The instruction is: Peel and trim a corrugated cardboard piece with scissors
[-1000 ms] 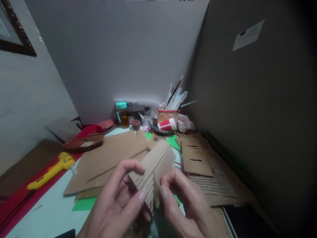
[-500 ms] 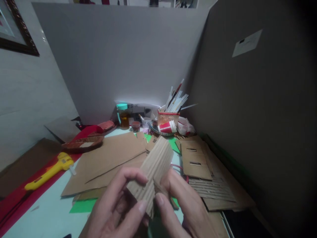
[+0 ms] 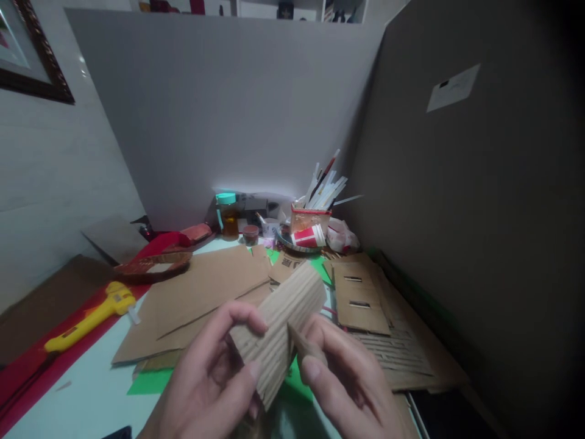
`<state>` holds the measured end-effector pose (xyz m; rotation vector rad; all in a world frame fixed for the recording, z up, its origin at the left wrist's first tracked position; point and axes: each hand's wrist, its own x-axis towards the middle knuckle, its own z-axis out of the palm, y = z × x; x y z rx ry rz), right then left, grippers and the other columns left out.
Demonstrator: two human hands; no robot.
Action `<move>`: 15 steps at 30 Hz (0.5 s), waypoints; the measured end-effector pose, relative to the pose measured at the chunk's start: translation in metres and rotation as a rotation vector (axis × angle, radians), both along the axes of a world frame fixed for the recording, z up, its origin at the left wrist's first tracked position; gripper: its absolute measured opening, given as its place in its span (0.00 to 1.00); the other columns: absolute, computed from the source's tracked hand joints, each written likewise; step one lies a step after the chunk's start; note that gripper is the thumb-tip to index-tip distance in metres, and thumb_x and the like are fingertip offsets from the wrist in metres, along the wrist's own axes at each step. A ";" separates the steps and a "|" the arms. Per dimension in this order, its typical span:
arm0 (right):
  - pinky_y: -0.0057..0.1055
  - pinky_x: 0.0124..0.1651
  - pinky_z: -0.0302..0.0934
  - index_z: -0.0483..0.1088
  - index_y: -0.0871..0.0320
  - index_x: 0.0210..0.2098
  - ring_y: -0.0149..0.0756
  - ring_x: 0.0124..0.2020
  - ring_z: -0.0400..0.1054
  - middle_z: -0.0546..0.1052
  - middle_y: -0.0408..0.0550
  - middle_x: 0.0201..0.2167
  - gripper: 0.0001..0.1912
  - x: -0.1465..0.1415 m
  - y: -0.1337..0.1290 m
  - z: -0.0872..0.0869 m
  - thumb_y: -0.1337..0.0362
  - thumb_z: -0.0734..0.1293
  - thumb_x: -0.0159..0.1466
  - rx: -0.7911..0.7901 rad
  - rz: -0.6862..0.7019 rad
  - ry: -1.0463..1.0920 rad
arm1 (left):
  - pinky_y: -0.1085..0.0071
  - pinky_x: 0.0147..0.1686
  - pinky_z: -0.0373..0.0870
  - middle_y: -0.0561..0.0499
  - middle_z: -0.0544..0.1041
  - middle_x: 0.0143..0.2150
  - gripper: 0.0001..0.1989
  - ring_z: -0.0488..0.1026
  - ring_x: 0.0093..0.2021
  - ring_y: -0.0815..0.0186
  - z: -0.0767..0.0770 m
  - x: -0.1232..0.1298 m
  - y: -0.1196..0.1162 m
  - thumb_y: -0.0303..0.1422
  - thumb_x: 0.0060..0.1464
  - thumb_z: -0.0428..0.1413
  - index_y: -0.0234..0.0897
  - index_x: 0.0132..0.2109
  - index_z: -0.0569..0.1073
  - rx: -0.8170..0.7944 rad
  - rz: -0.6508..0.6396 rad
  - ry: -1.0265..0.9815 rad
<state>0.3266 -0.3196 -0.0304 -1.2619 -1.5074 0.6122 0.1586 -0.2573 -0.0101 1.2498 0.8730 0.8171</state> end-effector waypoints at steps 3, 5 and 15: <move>0.27 0.30 0.56 0.57 0.55 0.26 0.35 0.33 0.61 0.62 0.42 0.27 0.14 -0.005 -0.003 0.002 0.58 0.58 0.67 0.002 -0.011 0.101 | 0.80 0.21 0.66 0.57 0.72 0.26 0.16 0.66 0.22 0.72 -0.002 -0.001 0.005 0.43 0.48 0.63 0.44 0.39 0.68 0.020 -0.002 0.021; 0.27 0.29 0.54 0.58 0.55 0.26 0.36 0.35 0.62 0.62 0.43 0.28 0.14 -0.007 -0.004 0.003 0.58 0.59 0.67 0.003 -0.024 0.144 | 0.80 0.18 0.64 0.59 0.67 0.22 0.15 0.64 0.18 0.73 -0.004 -0.002 0.008 0.44 0.50 0.61 0.44 0.38 0.67 0.094 0.015 0.097; 0.31 0.30 0.51 0.59 0.55 0.26 0.32 0.28 0.55 0.60 0.42 0.26 0.17 0.000 0.000 -0.002 0.52 0.62 0.66 0.026 0.145 0.395 | 0.82 0.16 0.58 0.63 0.63 0.17 0.16 0.64 0.14 0.75 -0.002 0.000 0.009 0.45 0.53 0.59 0.43 0.37 0.62 0.163 0.017 0.235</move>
